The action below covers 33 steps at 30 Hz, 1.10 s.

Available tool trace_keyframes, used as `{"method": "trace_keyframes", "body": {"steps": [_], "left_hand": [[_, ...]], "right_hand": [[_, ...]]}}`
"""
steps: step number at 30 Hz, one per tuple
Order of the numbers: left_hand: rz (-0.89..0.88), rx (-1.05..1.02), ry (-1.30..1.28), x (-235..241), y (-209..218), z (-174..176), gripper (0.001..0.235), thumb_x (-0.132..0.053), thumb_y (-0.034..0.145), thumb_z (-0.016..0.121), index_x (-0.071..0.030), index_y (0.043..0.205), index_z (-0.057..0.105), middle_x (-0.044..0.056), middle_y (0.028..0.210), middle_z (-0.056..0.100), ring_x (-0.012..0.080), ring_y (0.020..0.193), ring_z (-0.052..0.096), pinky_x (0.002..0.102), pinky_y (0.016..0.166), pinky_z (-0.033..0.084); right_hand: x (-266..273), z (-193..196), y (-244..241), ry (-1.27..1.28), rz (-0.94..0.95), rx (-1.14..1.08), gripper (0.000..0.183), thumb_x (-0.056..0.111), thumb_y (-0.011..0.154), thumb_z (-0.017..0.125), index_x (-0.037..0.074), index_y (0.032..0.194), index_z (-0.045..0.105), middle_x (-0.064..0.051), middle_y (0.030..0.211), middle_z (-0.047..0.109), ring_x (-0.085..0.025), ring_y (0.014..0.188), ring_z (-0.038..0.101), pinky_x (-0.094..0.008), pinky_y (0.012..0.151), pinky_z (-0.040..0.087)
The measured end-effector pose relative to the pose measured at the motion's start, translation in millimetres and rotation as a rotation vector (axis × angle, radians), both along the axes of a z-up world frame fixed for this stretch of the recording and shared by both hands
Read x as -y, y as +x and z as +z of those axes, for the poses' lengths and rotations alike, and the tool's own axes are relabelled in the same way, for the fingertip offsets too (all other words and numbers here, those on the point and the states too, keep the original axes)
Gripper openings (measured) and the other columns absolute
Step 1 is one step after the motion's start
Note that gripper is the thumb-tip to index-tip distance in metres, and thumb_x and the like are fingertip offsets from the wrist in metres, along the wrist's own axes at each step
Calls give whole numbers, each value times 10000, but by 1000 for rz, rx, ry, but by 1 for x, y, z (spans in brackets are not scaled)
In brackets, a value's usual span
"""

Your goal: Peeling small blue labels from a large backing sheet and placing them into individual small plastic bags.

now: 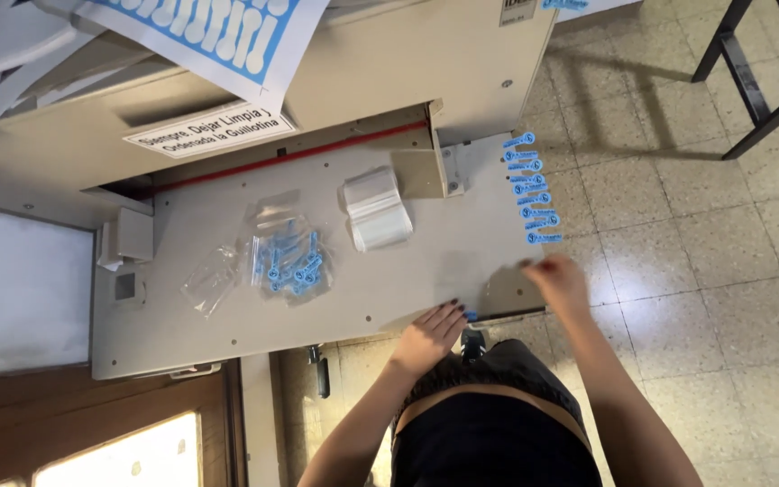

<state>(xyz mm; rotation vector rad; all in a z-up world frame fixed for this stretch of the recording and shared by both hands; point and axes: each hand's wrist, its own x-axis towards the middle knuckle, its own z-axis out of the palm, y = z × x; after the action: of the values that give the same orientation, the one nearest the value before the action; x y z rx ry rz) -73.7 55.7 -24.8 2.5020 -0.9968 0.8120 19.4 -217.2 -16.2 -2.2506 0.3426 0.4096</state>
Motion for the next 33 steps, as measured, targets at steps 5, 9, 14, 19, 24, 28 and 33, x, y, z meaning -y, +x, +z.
{"method": "trace_keyframes", "body": {"steps": [5,9,14,19,24,28,33], "left_hand": [[250,-442,-491,-36,8,30,282,-12,926,572,-74,1130,755,184,1009,769,392,962,734,472,801,605],[901,-278,-906,-117,27,60,192,-22,920,700,-34,1095,777,153,1001,780,279,950,753,390,823,573],[853,238,-229,-207,36,70,131,-71,977,677,-100,1068,766,61,1087,790,194,955,756,291,813,609],[571,238,253,-231,37,57,85,-51,957,600,-31,875,611,187,1217,732,287,1034,741,350,856,587],[505,-84,214,-262,27,-3,156,-89,905,592,36,993,625,256,1263,680,381,1186,665,454,1010,521],[447,-255,7,-261,22,31,265,-294,895,675,-69,965,553,172,1254,678,337,1251,617,467,1097,461],[429,-255,-141,-235,37,31,140,-184,879,674,-101,972,613,113,1227,689,340,1198,640,448,951,518]], "right_hand": [[31,-59,38,185,-442,23,750,575,850,878,-38,1234,682,-203,1035,732,-333,906,734,-443,759,594],[14,-67,37,466,-705,391,151,171,903,846,99,897,714,-62,759,689,-146,594,648,-228,547,503],[-59,24,1,435,-458,805,197,145,1081,684,33,1220,602,-122,1050,668,-145,856,580,-299,810,484],[-170,44,19,346,91,618,693,137,913,743,-82,1448,361,-224,1144,713,-367,1074,692,-414,923,546],[-247,59,64,66,182,501,969,223,879,794,-100,1549,174,-317,1299,566,-463,1222,585,-550,988,539],[-265,24,84,137,82,554,933,85,860,782,-173,1530,186,-337,1041,606,-477,977,641,-546,827,557],[-259,-3,83,204,-73,469,839,91,927,722,0,1595,224,-122,960,738,-310,913,719,-430,802,580]]}}
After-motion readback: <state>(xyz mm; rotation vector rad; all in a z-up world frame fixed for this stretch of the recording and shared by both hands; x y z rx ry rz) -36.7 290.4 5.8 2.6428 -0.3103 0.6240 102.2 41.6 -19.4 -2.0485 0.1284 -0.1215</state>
